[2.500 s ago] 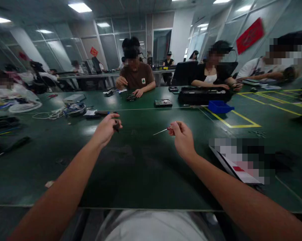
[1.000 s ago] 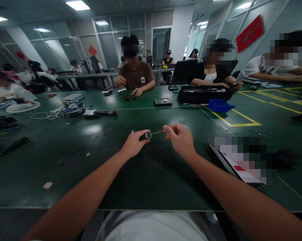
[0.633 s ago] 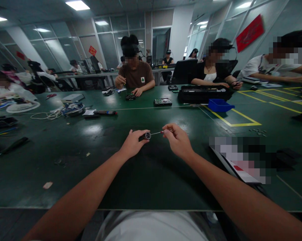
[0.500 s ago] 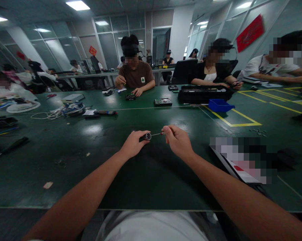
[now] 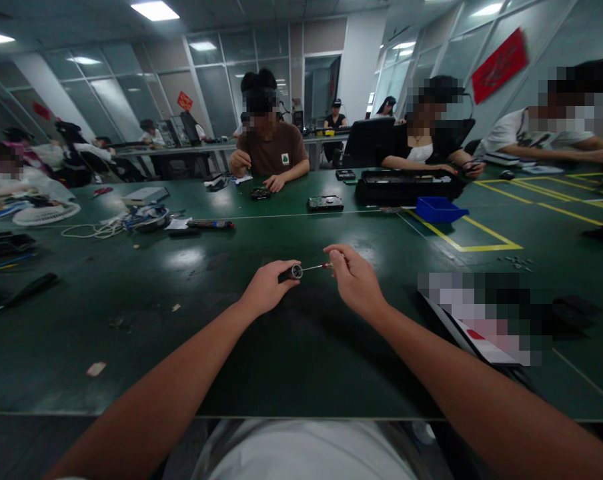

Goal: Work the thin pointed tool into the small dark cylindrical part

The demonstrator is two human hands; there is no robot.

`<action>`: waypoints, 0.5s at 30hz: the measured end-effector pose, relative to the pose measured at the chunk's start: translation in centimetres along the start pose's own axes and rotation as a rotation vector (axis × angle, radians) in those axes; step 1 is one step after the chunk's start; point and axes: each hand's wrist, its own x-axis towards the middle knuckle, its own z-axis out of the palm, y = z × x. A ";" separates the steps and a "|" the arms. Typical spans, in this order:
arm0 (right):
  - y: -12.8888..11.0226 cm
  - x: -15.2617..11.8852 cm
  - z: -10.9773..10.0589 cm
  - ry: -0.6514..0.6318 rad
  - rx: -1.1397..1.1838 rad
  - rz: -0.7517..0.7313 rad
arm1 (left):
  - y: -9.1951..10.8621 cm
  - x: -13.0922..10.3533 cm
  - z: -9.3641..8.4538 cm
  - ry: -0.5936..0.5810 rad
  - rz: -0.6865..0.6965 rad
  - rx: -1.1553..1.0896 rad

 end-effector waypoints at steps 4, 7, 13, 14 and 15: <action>0.2 -0.1 0.3 0.022 0.138 0.016 | 0.1 0.0 0.0 0.004 -0.018 0.004; 0.3 0.3 0.6 0.038 0.295 0.056 | 0.2 0.0 -0.2 0.019 -0.015 0.010; 1.5 1.5 0.7 0.068 0.673 0.349 | 0.1 0.1 -0.3 0.016 0.077 0.028; 1.7 1.6 0.7 0.094 0.665 0.343 | 0.2 0.1 -0.3 0.013 0.072 0.028; 1.7 1.6 0.7 0.118 0.644 0.325 | 0.2 0.1 -0.3 0.009 0.066 0.028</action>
